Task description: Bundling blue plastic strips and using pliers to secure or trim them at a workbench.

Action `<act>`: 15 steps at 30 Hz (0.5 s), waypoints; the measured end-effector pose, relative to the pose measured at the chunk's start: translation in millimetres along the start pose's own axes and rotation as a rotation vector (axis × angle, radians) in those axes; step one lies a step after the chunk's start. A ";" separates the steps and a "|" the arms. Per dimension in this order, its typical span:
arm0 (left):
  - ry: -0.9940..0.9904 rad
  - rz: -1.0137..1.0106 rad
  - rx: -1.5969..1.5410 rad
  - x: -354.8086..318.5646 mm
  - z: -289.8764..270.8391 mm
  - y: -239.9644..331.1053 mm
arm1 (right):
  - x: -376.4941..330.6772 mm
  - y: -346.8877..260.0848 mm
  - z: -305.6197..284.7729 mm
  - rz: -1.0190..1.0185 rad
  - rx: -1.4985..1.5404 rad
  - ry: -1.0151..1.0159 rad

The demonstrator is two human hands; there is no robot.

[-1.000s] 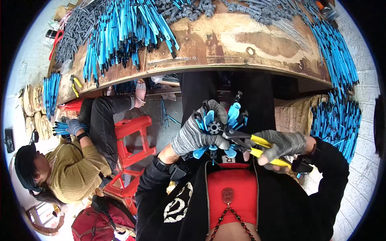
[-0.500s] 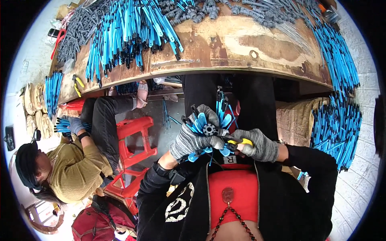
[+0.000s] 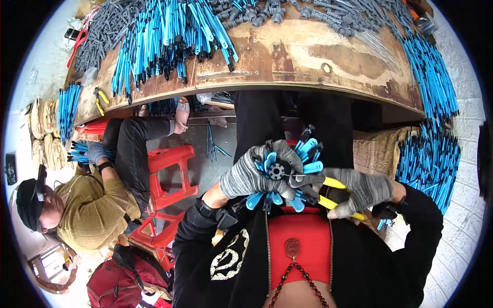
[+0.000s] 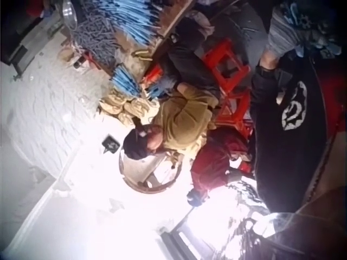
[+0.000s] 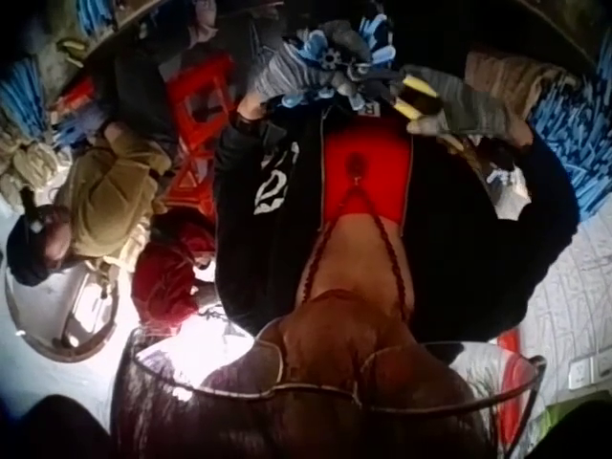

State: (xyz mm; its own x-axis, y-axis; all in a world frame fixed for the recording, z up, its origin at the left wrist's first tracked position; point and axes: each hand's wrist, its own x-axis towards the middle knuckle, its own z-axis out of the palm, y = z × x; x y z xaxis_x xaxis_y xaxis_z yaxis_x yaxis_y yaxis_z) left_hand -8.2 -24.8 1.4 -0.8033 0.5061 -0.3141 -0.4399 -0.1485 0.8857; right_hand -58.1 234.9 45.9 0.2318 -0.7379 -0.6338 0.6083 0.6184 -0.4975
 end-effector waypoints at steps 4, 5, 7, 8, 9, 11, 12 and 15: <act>0.053 0.100 0.029 -1.0 4.8 -3.1 | 2.9 4.5 4.0 -0.825 -1.338 1.048; 0.080 0.192 0.055 -1.5 5.4 -3.3 | 7.1 7.8 2.2 -0.703 -1.217 0.934; 0.055 0.141 0.103 -2.5 3.8 0.5 | 11.9 11.5 -0.3 -0.466 -0.976 0.712; 0.035 0.090 0.152 -3.6 2.4 3.1 | 12.0 12.1 -0.2 -0.466 -0.976 0.715; 0.014 0.038 0.201 -4.0 2.1 4.8 | 12.7 11.7 0.6 -0.446 -0.876 0.670; 0.028 0.019 0.160 -5.8 4.3 5.6 | 14.9 11.2 2.0 -0.407 -0.676 0.576; 0.045 0.000 0.116 -7.2 5.5 5.4 | 16.1 12.1 2.8 -0.409 -0.674 0.577; 0.052 0.052 0.097 -5.8 2.8 -6.6 | 20.4 18.3 7.9 -0.359 -0.442 0.528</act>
State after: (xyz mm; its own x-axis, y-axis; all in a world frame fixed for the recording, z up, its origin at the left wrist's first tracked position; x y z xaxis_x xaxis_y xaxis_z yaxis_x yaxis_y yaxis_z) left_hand 0.4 -24.4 -1.6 -0.8448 0.4546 -0.2822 -0.3585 -0.0894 0.9292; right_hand -36.2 229.0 28.6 -0.3822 -0.7555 -0.5321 0.1926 0.4980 -0.8455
